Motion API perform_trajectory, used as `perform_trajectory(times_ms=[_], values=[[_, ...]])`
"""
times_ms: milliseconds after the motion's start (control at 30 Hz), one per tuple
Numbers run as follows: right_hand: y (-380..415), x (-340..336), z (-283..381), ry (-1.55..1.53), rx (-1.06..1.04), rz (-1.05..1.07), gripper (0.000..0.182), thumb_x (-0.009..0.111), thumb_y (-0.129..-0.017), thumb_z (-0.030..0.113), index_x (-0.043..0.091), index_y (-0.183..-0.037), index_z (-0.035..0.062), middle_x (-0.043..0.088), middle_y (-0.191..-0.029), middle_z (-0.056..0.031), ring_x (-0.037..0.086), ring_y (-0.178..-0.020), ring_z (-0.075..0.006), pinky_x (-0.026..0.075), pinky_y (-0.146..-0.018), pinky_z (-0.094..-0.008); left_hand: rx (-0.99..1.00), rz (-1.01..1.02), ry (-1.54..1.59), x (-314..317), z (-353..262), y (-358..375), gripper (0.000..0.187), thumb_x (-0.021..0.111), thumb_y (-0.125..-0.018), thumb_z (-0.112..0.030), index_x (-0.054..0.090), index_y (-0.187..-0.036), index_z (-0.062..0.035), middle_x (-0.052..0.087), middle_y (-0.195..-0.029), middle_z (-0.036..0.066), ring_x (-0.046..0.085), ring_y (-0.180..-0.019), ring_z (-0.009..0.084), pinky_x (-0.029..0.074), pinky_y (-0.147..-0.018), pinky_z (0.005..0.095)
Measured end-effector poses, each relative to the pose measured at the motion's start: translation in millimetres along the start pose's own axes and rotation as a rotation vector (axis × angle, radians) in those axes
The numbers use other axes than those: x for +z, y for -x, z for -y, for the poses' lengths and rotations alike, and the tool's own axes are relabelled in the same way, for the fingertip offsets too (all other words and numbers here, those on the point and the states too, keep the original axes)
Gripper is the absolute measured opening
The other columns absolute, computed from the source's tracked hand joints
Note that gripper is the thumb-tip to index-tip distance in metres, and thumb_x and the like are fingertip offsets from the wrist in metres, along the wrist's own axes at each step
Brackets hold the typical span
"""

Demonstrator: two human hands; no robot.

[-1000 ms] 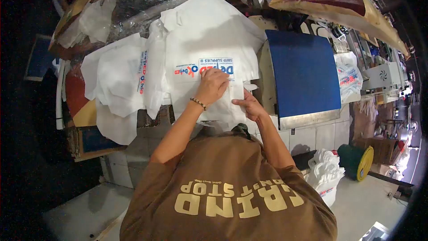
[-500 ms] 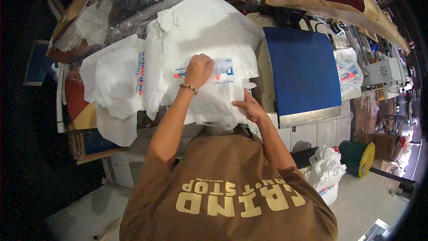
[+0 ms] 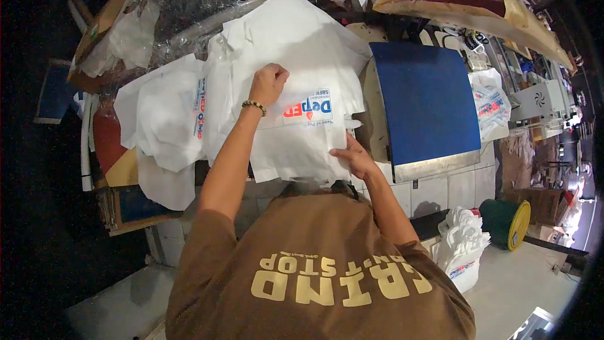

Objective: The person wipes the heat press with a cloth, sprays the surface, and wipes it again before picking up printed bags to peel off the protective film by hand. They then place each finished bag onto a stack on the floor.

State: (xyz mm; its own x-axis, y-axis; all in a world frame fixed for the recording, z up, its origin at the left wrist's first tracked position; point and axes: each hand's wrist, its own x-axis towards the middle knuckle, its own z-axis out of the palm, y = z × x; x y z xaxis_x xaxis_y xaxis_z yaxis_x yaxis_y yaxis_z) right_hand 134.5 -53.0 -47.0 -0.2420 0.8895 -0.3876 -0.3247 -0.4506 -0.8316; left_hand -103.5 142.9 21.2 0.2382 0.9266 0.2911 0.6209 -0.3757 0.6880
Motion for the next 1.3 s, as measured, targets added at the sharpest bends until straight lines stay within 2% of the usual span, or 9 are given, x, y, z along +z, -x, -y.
perform_trajectory(times_ms=[467, 533, 733, 800, 933, 1067, 1133, 1233, 1300], values=[[4.7, -6.0, -7.8, 0.066, 0.052, -0.05, 0.066, 0.067, -0.079, -0.005, 0.042, -0.14, 0.0031, 0.059, -0.127, -0.009, 0.057, -0.114, -0.0203, 0.045, -0.099, -0.0329, -0.076, 0.016, -0.06, -15.6, 28.5, -26.7, 0.024, 0.064, -0.088, -0.023, 0.07, -0.092, -0.0004, 0.071, -0.085, 0.017, 0.07, -0.079, 0.029, 0.053, -0.072, 0.0366], [7.2, -4.9, -7.0, 0.064, 0.054, -0.079, 0.066, 0.068, -0.079, 0.003, 0.044, -0.141, 0.0045, 0.06, -0.127, -0.0103, 0.057, -0.112, -0.0216, 0.044, -0.097, -0.032, -0.087, 0.006, -0.047, -16.3, 36.6, -33.3, 0.023, 0.064, -0.088, -0.023, 0.07, -0.092, -0.001, 0.071, -0.085, 0.017, 0.07, -0.078, 0.028, 0.053, -0.072, 0.0364], [15.2, 5.8, 5.1, 0.04, 0.03, -0.101, 0.071, 0.066, -0.077, -0.001, 0.042, -0.143, 0.0039, 0.058, -0.13, -0.012, 0.056, -0.116, -0.0231, 0.043, -0.099, -0.0327, -0.051, -0.007, -0.026, -22.7, 59.9, -53.1, 0.023, 0.063, -0.085, -0.023, 0.071, -0.089, -0.0019, 0.071, -0.088, 0.018, 0.069, -0.085, 0.0327, 0.054, -0.078, 0.0385], [16.9, 6.9, 9.5, 0.035, 0.03, -0.089, 0.072, 0.066, -0.077, -0.001, 0.041, -0.144, 0.0039, 0.058, -0.13, -0.0119, 0.055, -0.116, -0.0229, 0.043, -0.099, -0.0326, -0.096, -0.005, -0.047, -27.1, 66.6, -61.1, 0.025, 0.065, -0.088, -0.024, 0.07, -0.093, -0.0012, 0.071, -0.081, 0.013, 0.07, -0.074, 0.0219, 0.053, -0.067, 0.0337], [19.2, 6.3, 10.5, 0.032, 0.036, -0.102, 0.073, 0.066, -0.077, -0.003, 0.039, -0.145, 0.0041, 0.058, -0.13, -0.0115, 0.056, -0.116, -0.0222, 0.043, -0.099, -0.0324, -0.093, -0.066, -0.029, -44.7, 83.2, -79.2, 0.027, 0.066, -0.088, -0.027, 0.07, -0.095, -0.0008, 0.072, -0.083, 0.013, 0.067, -0.065, 0.0173, 0.053, -0.061, 0.0321], [21.0, 5.3, 7.2, 0.017, -0.008, -0.102, 0.072, 0.066, -0.079, -0.001, 0.039, -0.146, 0.0047, 0.058, -0.13, -0.0108, 0.056, -0.116, -0.0216, 0.044, -0.099, -0.0318, -0.169, -0.092, 0.012, -77.4, 88.8, -85.3, 0.023, 0.065, -0.087, -0.024, 0.071, -0.093, -0.0023, 0.072, -0.089, 0.013, 0.07, -0.081, 0.0231, 0.055, -0.073, 0.0348], [21.4, 8.9, 6.5, 0.05, -0.084, -0.111, 0.069, 0.064, -0.082, 0.0, 0.038, -0.146, 0.0056, 0.058, -0.13, -0.01, 0.056, -0.116, -0.0211, 0.044, -0.099, -0.0321, -0.3, -0.083, 0.174, -95.4, 95.8, -84.9, 0.023, 0.065, -0.089, -0.024, 0.069, -0.096, -0.0024, 0.07, -0.087, 0.009, 0.068, -0.075, 0.0159, 0.056, -0.062, 0.0305], [26.1, 17.5, 16.6, 0.035, -0.07, -0.113, 0.065, 0.061, -0.083, -0.005, 0.039, -0.144, 0.0047, 0.057, -0.132, -0.0093, 0.055, -0.118, -0.02, 0.044, -0.102, -0.0342, -0.278, -0.102, 0.244, -113.1, 98.7, -80.0, 0.023, 0.064, -0.091, -0.024, 0.068, -0.098, -0.0024, 0.068, -0.087, 0.005, 0.065, -0.072, 0.0114, 0.055, -0.054, 0.0268], [23.5, 10.4, 15.0, 0.072, -0.083, -0.108, 0.065, 0.061, -0.084, -0.003, 0.039, -0.144, 0.0056, 0.058, -0.13, -0.0093, 0.056, -0.117, -0.0203, 0.044, -0.101, -0.0336, -0.293, -0.065, 0.255, -107.2, 88.4, -75.0, 0.023, 0.063, -0.092, -0.024, 0.067, -0.097, -0.0024, 0.069, -0.089, 0.005, 0.066, -0.073, 0.0129, 0.055, -0.056, 0.0274]])
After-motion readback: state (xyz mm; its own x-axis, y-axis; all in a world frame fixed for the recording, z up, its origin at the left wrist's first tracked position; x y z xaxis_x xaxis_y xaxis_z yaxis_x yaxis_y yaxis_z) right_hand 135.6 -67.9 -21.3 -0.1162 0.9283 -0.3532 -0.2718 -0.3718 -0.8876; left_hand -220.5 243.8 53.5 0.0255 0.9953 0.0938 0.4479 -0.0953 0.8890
